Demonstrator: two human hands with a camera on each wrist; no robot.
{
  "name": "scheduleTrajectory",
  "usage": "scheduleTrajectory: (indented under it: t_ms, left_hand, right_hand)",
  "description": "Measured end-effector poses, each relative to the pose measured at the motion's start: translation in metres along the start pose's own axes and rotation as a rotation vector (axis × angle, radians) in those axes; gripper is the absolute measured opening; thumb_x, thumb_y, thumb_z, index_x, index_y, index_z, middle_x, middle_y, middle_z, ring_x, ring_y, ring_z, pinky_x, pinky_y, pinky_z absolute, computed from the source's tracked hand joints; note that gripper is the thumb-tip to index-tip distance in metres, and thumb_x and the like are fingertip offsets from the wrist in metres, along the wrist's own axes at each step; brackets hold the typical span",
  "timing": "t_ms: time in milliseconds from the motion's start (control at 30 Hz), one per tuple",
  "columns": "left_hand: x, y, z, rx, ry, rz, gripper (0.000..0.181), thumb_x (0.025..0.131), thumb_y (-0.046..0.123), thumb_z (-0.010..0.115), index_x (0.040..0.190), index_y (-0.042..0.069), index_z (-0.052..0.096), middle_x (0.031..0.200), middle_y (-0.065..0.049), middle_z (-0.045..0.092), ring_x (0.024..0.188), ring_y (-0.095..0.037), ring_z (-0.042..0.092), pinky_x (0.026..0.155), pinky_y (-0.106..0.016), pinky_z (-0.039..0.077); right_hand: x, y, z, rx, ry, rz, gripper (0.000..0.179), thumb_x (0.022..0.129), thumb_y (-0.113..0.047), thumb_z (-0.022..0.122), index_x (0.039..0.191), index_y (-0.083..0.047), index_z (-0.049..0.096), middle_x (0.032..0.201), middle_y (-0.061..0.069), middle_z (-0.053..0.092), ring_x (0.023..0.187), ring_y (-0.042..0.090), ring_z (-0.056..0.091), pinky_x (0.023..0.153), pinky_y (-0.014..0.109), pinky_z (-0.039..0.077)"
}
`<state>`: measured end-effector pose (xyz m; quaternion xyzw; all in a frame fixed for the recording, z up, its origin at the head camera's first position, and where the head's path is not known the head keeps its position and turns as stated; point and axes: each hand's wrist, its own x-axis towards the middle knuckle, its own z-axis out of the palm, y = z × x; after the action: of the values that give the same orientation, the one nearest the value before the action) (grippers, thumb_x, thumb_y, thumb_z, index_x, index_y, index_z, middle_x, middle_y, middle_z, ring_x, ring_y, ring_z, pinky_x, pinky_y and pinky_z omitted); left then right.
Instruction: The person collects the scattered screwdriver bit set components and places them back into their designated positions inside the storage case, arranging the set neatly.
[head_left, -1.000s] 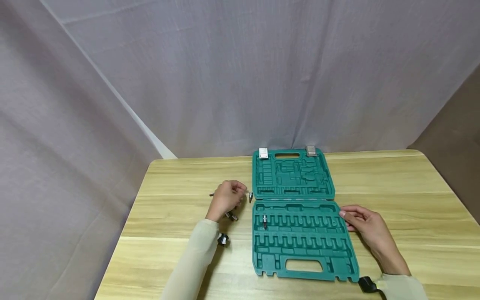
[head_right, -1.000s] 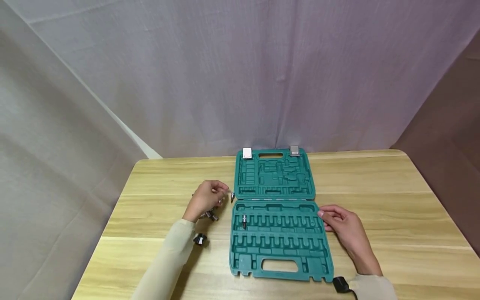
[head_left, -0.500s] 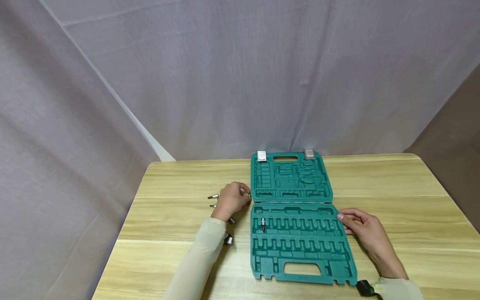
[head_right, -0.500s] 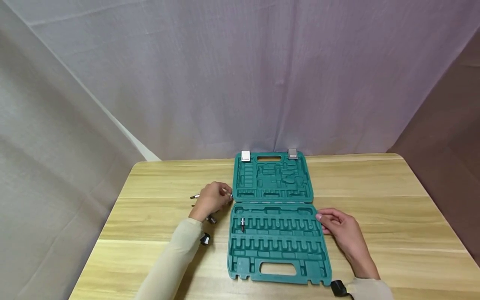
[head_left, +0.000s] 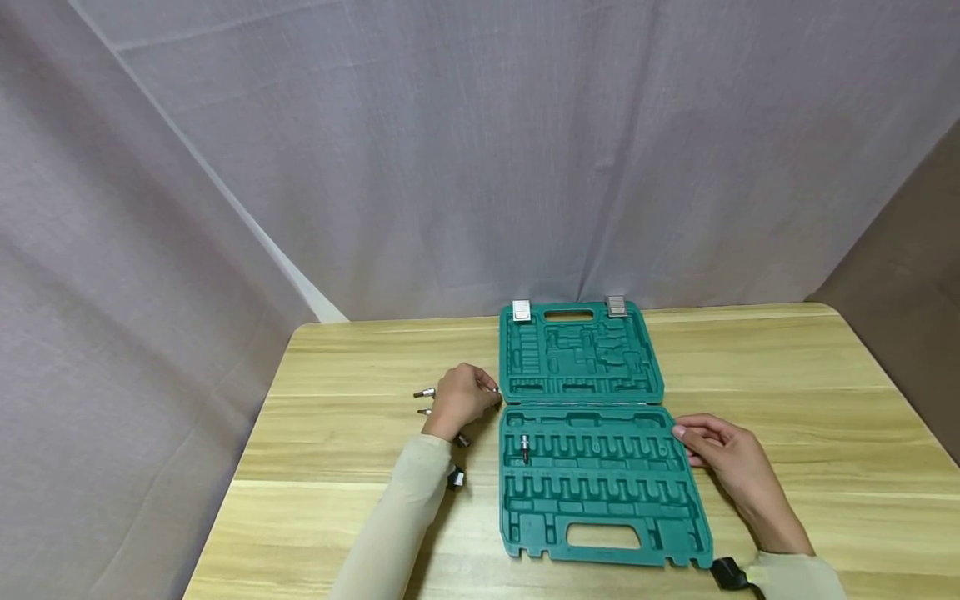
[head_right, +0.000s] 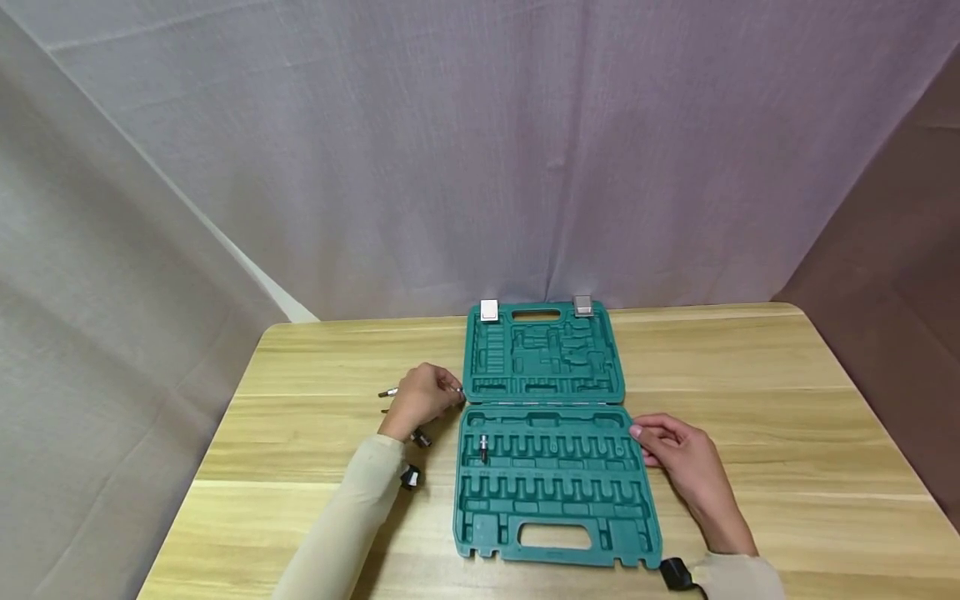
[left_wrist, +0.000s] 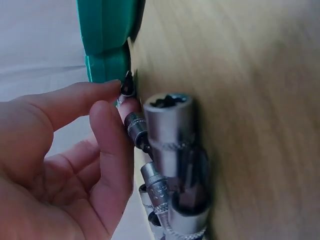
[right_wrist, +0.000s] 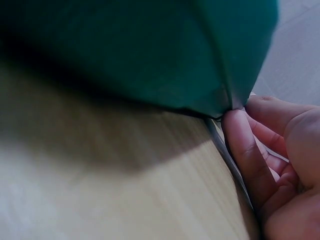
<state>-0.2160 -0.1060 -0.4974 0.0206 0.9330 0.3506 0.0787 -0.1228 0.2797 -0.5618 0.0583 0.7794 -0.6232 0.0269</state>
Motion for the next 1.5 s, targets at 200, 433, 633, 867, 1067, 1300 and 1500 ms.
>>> scheduleTrajectory:
  t_ms: [200,433,633,867,1067,1300,1500]
  left_hand:
    - [-0.001,-0.002,0.0,-0.045,0.012,-0.019,0.009,0.087,0.007,0.08,0.086,0.013,0.074,0.07,0.002,0.067,0.056,-0.011,0.059,0.053,-0.027,0.046]
    - [-0.005,-0.003,-0.002,-0.067,0.031,0.001,0.013,0.087,0.006,0.076,0.083,0.015,0.069,0.068,0.003,0.066,0.053,-0.011,0.056,0.051,-0.027,0.041]
    - [-0.009,-0.01,-0.004,-0.111,0.018,0.004,0.006,0.09,0.01,0.075,0.089,0.013,0.07,0.074,0.002,0.069,0.057,-0.013,0.059,0.052,-0.028,0.045]
    - [-0.011,-0.012,-0.011,-0.234,-0.045,0.032,0.007,0.097,0.015,0.068,0.099,0.012,0.074,0.087,-0.001,0.073,0.07,-0.016,0.062,0.061,-0.03,0.05]
    - [-0.015,-0.012,-0.015,-0.367,-0.067,0.047,0.013,0.098,0.012,0.062,0.106,0.007,0.071,0.09,-0.007,0.072,0.073,-0.03,0.072,0.065,-0.038,0.06]
    - [-0.023,-0.007,-0.016,-0.462,-0.084,0.106,0.011,0.098,0.005,0.063,0.105,0.001,0.071,0.092,-0.01,0.069,0.081,-0.041,0.073,0.073,-0.049,0.062]
    - [-0.03,-0.001,-0.018,-0.502,-0.077,0.135,0.014,0.097,0.001,0.061,0.107,-0.002,0.071,0.091,-0.011,0.07,0.076,-0.035,0.069,0.074,-0.054,0.059]
  right_hand:
    - [-0.001,0.0,-0.001,0.004,-0.002,-0.001,0.038,0.104,-0.023,0.07,0.125,0.009,0.068,0.091,-0.013,0.074,0.077,0.005,0.068,0.069,0.024,0.06]
    - [0.0,-0.002,0.0,-0.022,-0.002,0.008,0.044,0.104,-0.027,0.07,0.128,0.01,0.067,0.091,-0.014,0.074,0.078,0.005,0.069,0.07,0.024,0.061]
    - [-0.002,-0.002,0.001,-0.037,-0.003,0.02,0.047,0.105,-0.028,0.069,0.13,0.011,0.065,0.092,-0.015,0.073,0.079,0.005,0.069,0.07,0.025,0.061]
    - [-0.003,-0.003,0.001,-0.049,0.005,0.012,0.047,0.104,-0.029,0.07,0.129,0.011,0.065,0.091,-0.015,0.073,0.078,0.005,0.068,0.07,0.024,0.061]
    - [-0.002,-0.003,0.001,-0.035,0.006,0.008,0.045,0.105,-0.026,0.069,0.128,0.012,0.065,0.09,-0.015,0.073,0.077,0.005,0.068,0.07,0.024,0.061]
    - [-0.002,-0.002,0.0,-0.024,0.004,0.001,0.044,0.104,-0.026,0.07,0.128,0.011,0.066,0.09,-0.012,0.073,0.076,0.005,0.067,0.069,0.024,0.061]
    - [-0.002,-0.002,0.0,-0.028,0.004,-0.02,0.045,0.104,-0.025,0.07,0.13,0.012,0.065,0.091,-0.01,0.073,0.077,0.006,0.067,0.069,0.025,0.061]
